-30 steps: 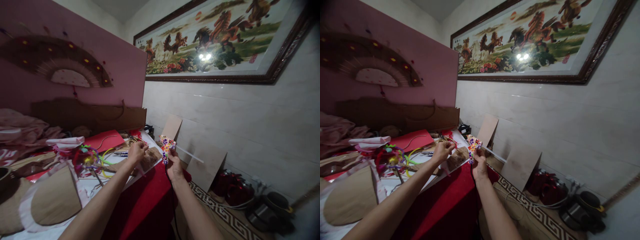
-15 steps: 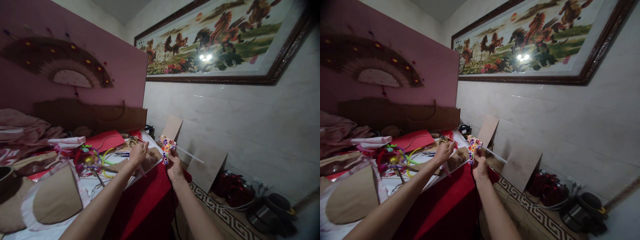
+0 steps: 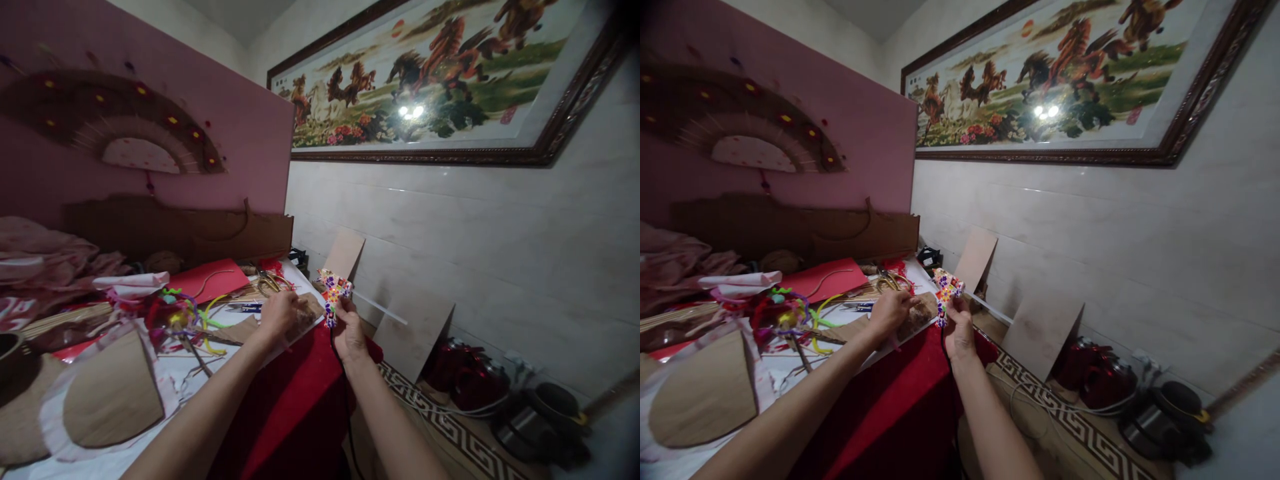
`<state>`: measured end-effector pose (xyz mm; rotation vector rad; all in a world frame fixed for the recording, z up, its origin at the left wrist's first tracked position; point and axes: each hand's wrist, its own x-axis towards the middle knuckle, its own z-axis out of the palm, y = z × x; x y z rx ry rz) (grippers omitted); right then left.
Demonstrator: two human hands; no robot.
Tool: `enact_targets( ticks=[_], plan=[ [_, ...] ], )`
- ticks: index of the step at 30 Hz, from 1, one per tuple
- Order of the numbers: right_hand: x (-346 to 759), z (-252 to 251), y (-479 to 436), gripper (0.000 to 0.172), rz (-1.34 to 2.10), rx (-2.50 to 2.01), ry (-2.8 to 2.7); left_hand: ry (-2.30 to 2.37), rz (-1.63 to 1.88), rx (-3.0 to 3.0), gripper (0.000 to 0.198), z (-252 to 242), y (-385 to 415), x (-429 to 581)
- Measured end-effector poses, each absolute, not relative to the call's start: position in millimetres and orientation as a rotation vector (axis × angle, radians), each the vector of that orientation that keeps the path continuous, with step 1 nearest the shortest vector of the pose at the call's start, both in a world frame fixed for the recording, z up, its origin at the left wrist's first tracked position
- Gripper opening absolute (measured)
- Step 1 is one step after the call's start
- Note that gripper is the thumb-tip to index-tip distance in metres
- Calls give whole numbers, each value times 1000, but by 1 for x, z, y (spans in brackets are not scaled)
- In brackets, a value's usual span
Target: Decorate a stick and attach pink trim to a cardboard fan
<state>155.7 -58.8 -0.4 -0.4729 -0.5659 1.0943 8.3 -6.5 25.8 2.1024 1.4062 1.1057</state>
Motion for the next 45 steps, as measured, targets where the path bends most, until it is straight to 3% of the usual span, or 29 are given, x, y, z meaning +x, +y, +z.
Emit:
enact_targets(
  ticks=[13, 17, 32, 45],
  plan=[
    [156, -1, -59, 28, 1095, -480, -546, 1517, 935, 2318, 16, 35, -11, 1],
    [156, 0, -60, 27, 1108, -461, -539, 1492, 929, 2357, 25, 32, -8, 0],
    [156, -1, -59, 27, 1104, -460, -557, 1550, 906, 2442, 17, 33, -9, 4],
    [155, 1, -61, 23, 1116, -485, -545, 1594, 899, 2446, 27, 44, -23, 8]
  ],
)
